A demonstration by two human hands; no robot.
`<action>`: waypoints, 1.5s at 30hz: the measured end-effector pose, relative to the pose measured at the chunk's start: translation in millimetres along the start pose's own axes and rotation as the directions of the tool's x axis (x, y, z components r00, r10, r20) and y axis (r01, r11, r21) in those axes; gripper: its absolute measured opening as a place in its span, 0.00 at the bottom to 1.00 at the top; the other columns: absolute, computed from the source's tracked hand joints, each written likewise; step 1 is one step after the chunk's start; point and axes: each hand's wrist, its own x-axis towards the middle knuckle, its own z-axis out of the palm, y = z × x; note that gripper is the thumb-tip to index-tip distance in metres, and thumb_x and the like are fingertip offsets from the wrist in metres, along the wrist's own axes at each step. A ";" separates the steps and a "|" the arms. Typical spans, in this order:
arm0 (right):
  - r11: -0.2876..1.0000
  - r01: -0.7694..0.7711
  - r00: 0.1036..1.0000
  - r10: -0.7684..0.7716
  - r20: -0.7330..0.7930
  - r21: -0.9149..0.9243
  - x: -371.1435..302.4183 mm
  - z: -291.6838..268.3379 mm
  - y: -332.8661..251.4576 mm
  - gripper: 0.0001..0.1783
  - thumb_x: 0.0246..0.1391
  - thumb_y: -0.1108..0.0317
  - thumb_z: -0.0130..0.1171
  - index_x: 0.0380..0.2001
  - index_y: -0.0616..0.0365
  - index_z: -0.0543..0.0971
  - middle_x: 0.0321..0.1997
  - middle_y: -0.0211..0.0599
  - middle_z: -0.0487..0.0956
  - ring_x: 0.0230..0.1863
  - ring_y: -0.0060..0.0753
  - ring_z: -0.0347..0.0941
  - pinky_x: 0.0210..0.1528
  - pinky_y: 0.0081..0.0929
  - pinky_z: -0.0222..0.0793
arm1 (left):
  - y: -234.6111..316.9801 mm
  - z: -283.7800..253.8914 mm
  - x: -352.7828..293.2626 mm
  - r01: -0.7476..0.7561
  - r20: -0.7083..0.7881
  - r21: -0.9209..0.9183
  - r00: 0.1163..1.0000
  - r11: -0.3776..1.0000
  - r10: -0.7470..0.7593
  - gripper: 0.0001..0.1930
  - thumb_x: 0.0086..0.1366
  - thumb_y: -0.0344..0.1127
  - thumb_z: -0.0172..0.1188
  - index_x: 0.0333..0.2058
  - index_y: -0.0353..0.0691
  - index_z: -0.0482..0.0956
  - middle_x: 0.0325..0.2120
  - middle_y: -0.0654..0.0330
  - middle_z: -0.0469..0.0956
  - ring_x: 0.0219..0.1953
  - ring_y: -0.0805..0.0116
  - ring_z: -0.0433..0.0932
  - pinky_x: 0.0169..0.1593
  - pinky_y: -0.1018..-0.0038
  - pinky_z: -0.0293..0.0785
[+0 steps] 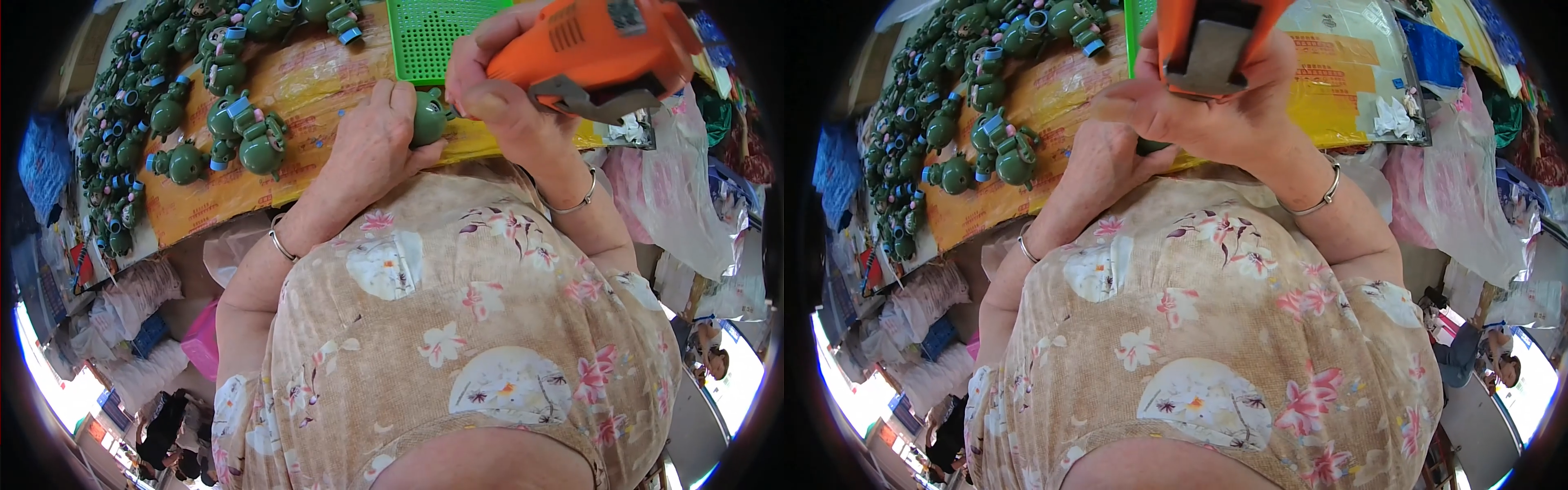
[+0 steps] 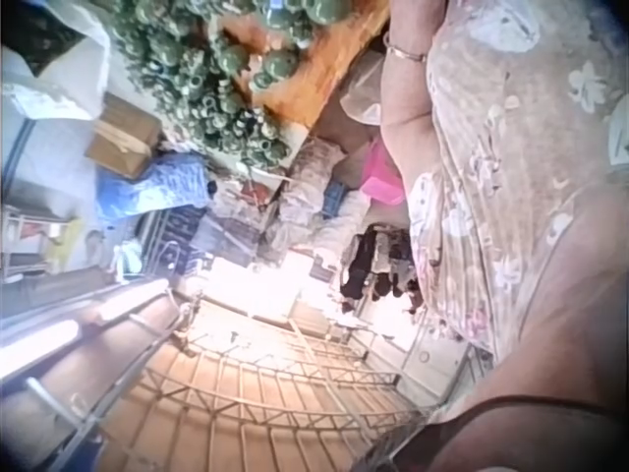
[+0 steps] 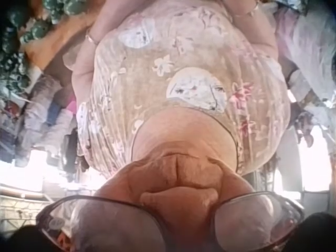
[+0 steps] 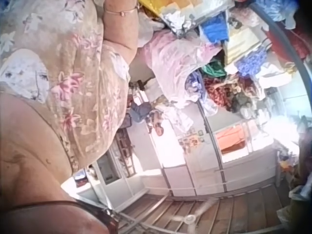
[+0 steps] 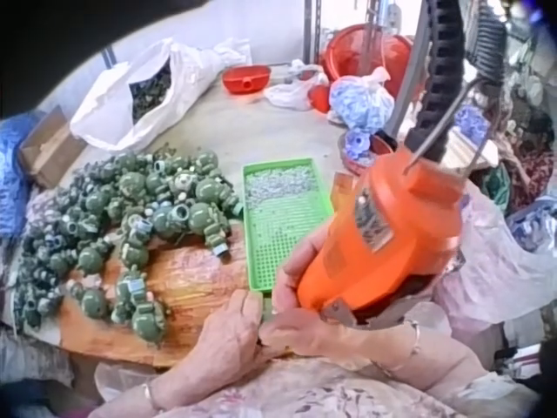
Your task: Assembling small green plastic frog toys using an electric screwdriver to attach components.
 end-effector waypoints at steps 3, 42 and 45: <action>0.804 0.264 0.852 -0.453 -0.262 -0.532 69.8 17.1 4.0 0.13 0.67 0.62 0.55 0.41 0.62 0.78 0.41 0.38 0.80 0.45 0.29 0.78 0.51 0.29 0.74 | -5.7 5.5 1.7 -0.060 0.025 0.012 0.998 0.998 0.060 0.30 0.54 0.45 0.75 0.45 0.30 0.71 0.39 0.46 0.74 0.39 0.44 0.80 0.38 0.57 0.80; 0.285 0.790 -0.123 -0.794 -0.595 -0.543 0.8 18.3 -104.8 0.23 0.57 0.62 0.71 0.49 0.58 0.72 0.29 0.39 0.78 0.25 0.30 0.75 0.28 0.26 0.72 | -6.2 -15.0 -0.5 0.023 0.018 -0.120 1.000 0.993 -0.021 0.26 0.52 0.41 0.75 0.44 0.35 0.72 0.39 0.47 0.74 0.38 0.42 0.80 0.38 0.56 0.78; 0.351 0.816 -0.026 -0.772 -0.635 -0.460 3.8 41.2 -99.8 0.25 0.57 0.63 0.71 0.52 0.58 0.70 0.33 0.42 0.78 0.30 0.35 0.75 0.35 0.33 0.71 | -6.4 -10.6 1.6 0.027 0.001 -0.070 1.000 0.997 -0.027 0.24 0.51 0.40 0.74 0.43 0.36 0.73 0.39 0.48 0.75 0.37 0.44 0.80 0.38 0.55 0.79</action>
